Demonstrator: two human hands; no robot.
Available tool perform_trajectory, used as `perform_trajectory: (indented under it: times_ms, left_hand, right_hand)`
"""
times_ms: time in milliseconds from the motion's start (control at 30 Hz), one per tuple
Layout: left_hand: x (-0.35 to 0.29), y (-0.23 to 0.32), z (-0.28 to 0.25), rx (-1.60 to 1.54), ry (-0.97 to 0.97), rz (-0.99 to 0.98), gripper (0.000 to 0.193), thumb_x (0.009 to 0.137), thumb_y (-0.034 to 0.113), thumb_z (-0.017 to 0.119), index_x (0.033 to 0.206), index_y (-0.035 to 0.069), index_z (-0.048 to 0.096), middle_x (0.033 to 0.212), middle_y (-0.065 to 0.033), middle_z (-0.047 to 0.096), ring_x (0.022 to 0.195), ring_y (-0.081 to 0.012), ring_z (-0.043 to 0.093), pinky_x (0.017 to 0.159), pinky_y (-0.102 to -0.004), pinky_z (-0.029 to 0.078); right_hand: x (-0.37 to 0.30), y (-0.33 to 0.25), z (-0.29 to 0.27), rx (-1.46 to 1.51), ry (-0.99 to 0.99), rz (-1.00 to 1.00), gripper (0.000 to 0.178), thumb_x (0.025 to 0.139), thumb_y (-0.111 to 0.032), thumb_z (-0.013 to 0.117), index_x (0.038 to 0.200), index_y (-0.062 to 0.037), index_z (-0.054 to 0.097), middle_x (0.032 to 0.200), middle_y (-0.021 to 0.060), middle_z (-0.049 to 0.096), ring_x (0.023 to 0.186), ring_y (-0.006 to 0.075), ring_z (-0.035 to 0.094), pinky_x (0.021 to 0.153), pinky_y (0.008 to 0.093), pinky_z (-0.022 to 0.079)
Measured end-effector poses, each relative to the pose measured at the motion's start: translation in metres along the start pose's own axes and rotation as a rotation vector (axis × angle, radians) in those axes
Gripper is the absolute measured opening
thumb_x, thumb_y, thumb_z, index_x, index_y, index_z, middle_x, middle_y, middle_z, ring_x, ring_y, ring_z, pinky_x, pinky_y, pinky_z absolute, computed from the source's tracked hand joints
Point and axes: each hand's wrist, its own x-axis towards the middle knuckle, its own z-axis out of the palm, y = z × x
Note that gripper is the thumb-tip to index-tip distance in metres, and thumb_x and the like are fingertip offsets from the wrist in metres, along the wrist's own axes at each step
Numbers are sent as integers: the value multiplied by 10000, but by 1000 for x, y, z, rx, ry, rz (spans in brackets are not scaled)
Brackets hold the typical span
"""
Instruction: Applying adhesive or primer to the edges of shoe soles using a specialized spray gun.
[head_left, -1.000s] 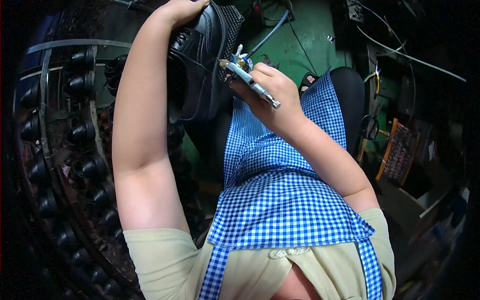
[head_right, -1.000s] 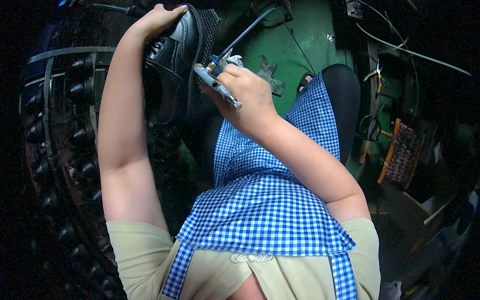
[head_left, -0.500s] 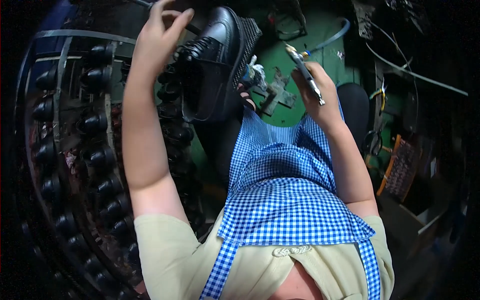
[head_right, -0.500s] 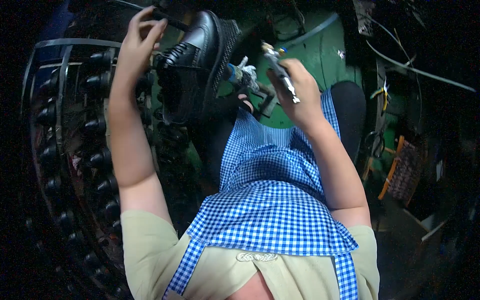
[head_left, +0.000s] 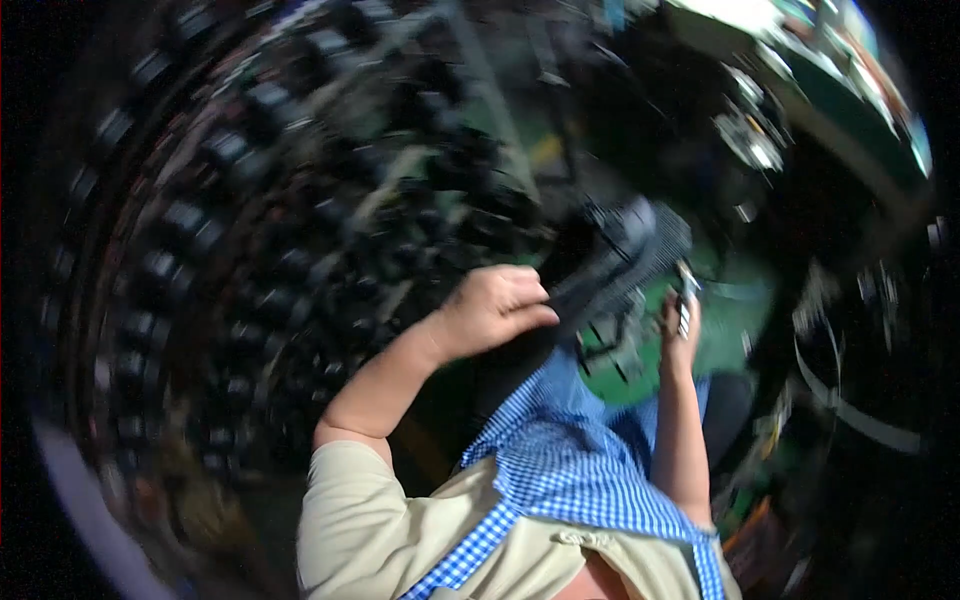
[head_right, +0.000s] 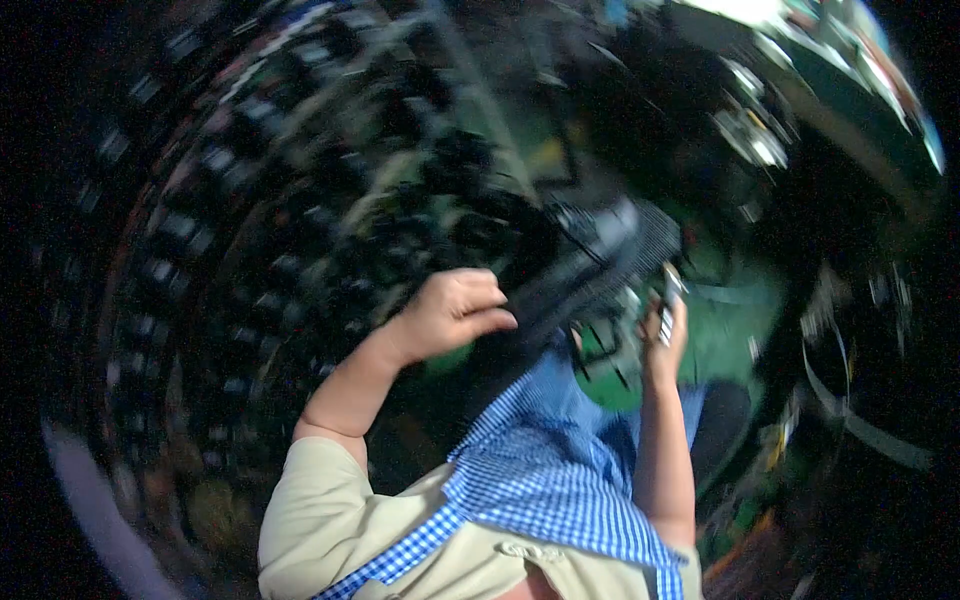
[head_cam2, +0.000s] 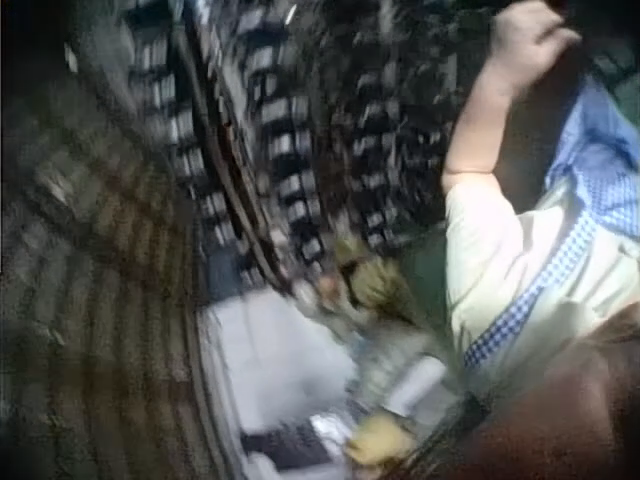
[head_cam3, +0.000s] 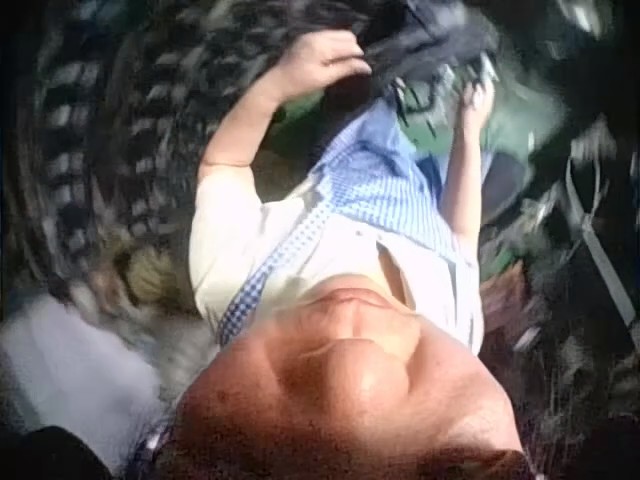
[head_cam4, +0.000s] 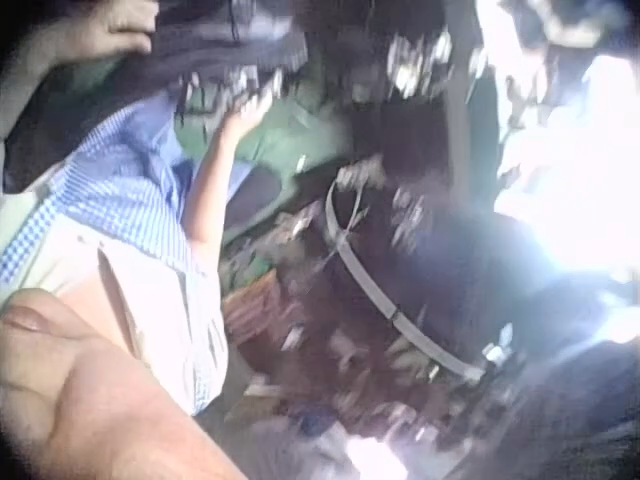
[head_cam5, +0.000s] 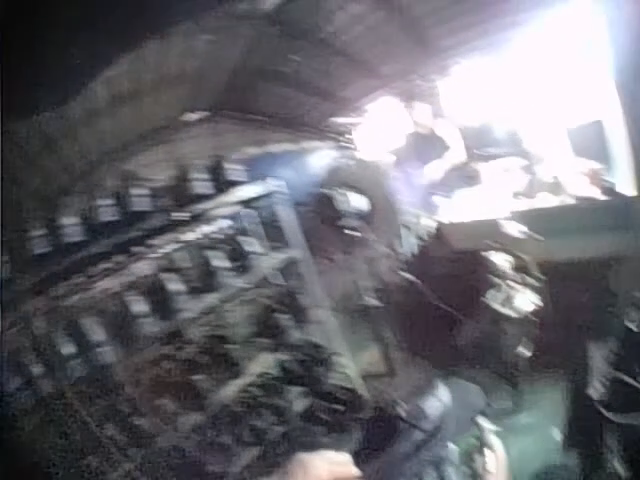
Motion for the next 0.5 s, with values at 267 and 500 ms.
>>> perform_trajectory:
  times_ms: [267, 500]
  left_hand:
    - [-176, 165, -108, 799, 536, -103, 338, 720, 264, 834, 761, 54, 572, 762, -63, 529, 681, -259, 535, 637, -381, 471]
    - [-253, 260, -236, 1782, 1325, -591, 215, 958, 195, 575, 958, -19, 592, 824, -140, 585, 724, -268, 577, 709, -358, 451]
  right_hand:
    - [60, 52, 15, -206, 50, -327, 474, 907, -133, 690, 1316, -7, 487, 1199, 115, 543, 1081, 192, 511, 955, 335, 424]
    - [107, 62, -8, -382, -2, -393, 604, 905, -257, 694, 1361, 10, 403, 1192, 130, 558, 1008, 207, 560, 874, 326, 472]
